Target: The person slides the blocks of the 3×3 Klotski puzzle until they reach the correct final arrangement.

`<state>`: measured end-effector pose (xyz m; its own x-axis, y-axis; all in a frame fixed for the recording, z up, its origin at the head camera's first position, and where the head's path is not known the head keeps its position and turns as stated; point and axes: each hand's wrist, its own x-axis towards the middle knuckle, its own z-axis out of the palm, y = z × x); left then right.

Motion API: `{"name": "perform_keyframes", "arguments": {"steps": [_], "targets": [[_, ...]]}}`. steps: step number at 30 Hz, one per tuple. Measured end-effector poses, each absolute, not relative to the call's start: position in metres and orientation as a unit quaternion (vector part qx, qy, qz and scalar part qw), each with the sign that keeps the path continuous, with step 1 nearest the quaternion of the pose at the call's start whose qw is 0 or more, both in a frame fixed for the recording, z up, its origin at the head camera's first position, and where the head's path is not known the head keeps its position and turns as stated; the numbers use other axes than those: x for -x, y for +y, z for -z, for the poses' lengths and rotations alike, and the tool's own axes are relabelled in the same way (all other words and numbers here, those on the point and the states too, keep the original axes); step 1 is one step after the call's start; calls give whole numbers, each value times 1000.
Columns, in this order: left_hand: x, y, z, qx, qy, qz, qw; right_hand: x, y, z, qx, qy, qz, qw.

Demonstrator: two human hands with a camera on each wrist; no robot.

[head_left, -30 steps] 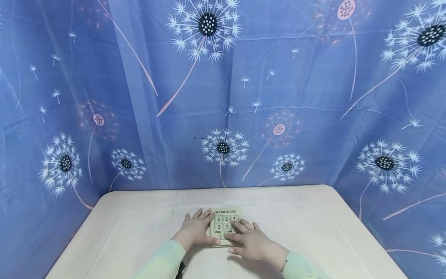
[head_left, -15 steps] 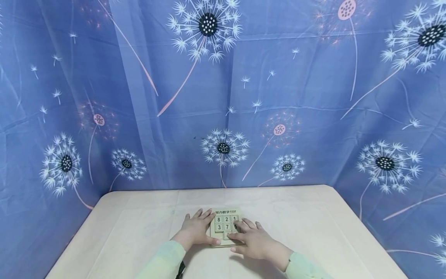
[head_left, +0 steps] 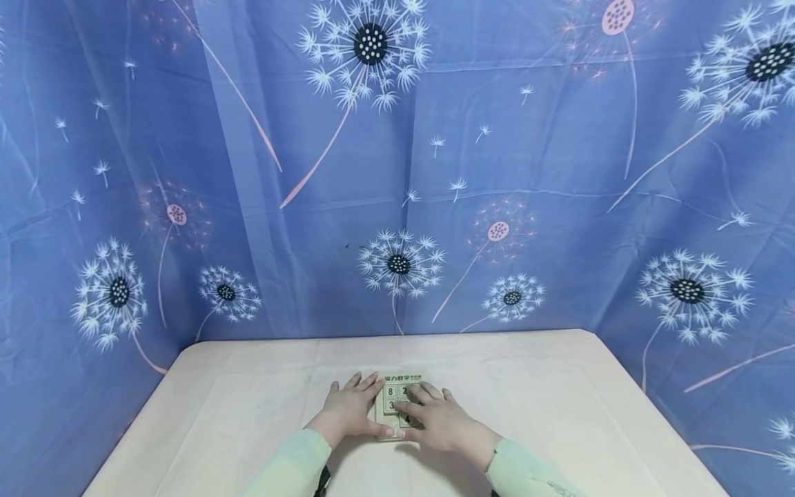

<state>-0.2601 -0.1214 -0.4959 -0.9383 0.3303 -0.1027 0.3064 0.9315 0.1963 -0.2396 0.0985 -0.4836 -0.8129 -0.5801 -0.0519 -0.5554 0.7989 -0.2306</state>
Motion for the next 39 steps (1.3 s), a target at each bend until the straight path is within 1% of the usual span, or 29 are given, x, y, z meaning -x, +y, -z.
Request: {"name": "perform_keyframes", "arguments": {"steps": [9,26,39], "targets": [[261,-121,496,-161,981,-84,66,243,99,485,299,947,98,62],[262,-120,496,-158,982,-84,67,229,104,480,307,942,115,69],[261,-120,496,-158,982,-82,71,224,106,481,319,940,105,63]]}}
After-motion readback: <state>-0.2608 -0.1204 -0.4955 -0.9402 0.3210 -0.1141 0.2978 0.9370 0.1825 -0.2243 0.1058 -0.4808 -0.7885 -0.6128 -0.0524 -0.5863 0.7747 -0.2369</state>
